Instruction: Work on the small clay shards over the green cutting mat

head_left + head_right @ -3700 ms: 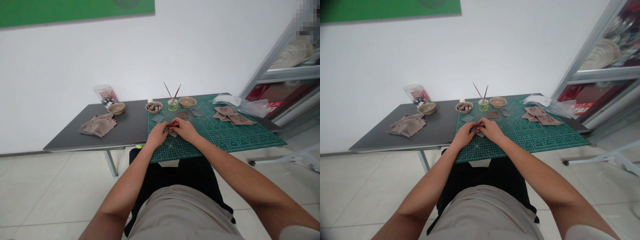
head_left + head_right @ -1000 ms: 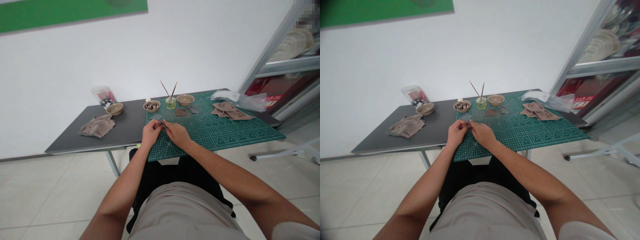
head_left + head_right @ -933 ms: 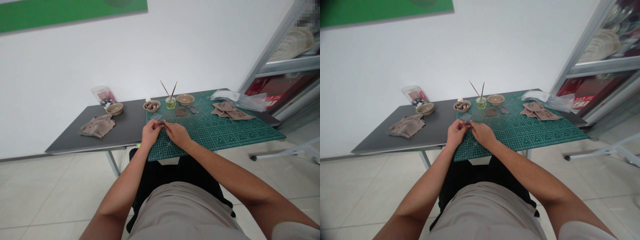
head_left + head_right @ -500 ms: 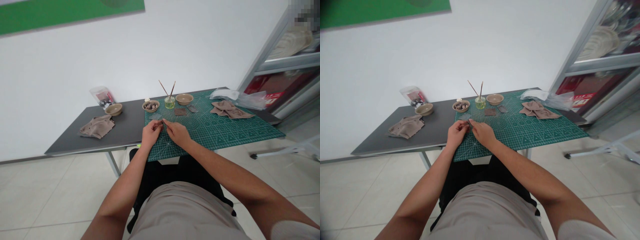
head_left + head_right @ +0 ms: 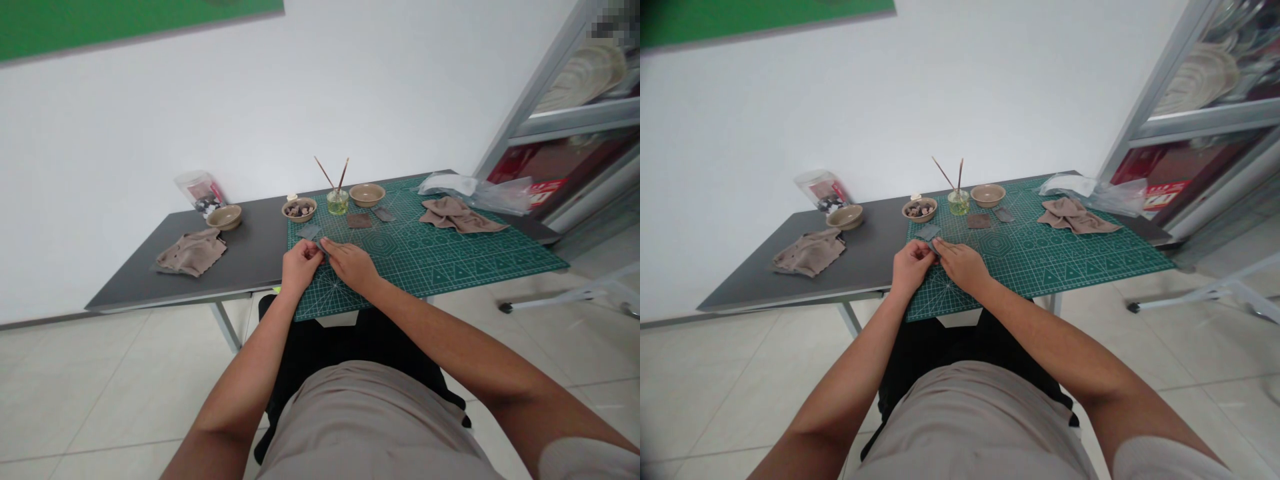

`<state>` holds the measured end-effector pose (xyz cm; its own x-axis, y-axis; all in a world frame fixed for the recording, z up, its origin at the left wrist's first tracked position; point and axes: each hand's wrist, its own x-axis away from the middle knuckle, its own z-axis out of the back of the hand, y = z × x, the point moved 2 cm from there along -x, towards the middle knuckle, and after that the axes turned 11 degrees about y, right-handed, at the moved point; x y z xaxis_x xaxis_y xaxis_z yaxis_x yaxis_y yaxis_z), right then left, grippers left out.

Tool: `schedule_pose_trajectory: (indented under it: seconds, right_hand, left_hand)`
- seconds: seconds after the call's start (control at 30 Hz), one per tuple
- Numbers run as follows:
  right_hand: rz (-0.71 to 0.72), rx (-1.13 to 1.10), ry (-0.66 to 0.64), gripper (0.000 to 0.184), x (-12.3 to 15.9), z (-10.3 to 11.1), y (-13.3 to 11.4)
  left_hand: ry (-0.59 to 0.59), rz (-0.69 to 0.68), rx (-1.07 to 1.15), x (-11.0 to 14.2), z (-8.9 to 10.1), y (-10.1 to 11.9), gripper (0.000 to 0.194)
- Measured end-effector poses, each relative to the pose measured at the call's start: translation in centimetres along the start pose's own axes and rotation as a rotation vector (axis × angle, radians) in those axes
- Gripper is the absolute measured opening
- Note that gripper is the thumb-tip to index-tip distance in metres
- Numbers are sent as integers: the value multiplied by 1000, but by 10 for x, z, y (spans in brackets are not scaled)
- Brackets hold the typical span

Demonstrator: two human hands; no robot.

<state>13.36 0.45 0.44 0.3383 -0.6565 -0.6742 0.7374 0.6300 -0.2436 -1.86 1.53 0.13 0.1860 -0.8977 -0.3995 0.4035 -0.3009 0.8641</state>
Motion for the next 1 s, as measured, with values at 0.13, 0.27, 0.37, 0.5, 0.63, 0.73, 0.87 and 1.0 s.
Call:
schedule_pose_trajectory:
  seconds: [0.13, 0.27, 0.37, 0.5, 0.63, 0.73, 0.87, 1.0]
  right_hand:
    - [-15, 5, -21, 46, 0, 0, -1]
    - [-25, 4, -22, 45, 2, 1, 0]
    - [-5, -9, -21, 47, 2, 2, -1]
    - [-69, 11, -45, 45, 1, 0, 0]
    - [-158, -54, 68, 42, 2, -2, 7]
    - [-235, -151, 219, 38, 3, 1, 13]
    - [-273, -228, 294, 36, 2, 4, 16]
    - [-205, -246, 256, 38, 0, 6, 14]
  left_hand:
    - [-24, 28, 72, 0, -1, 0, 13]
    - [-38, 22, 113, 0, -1, 0, 12]
    - [-33, 5, 117, 1, 0, 2, 11]
    - [6, 21, 159, 2, 1, 1, 20]
    - [86, -28, 205, 0, 1, -3, 23]
    - [79, -31, 180, -2, 0, -5, 22]
    - [4, -51, 76, -5, -2, -2, 21]
    - [31, -49, 75, -8, 0, 1, 25]
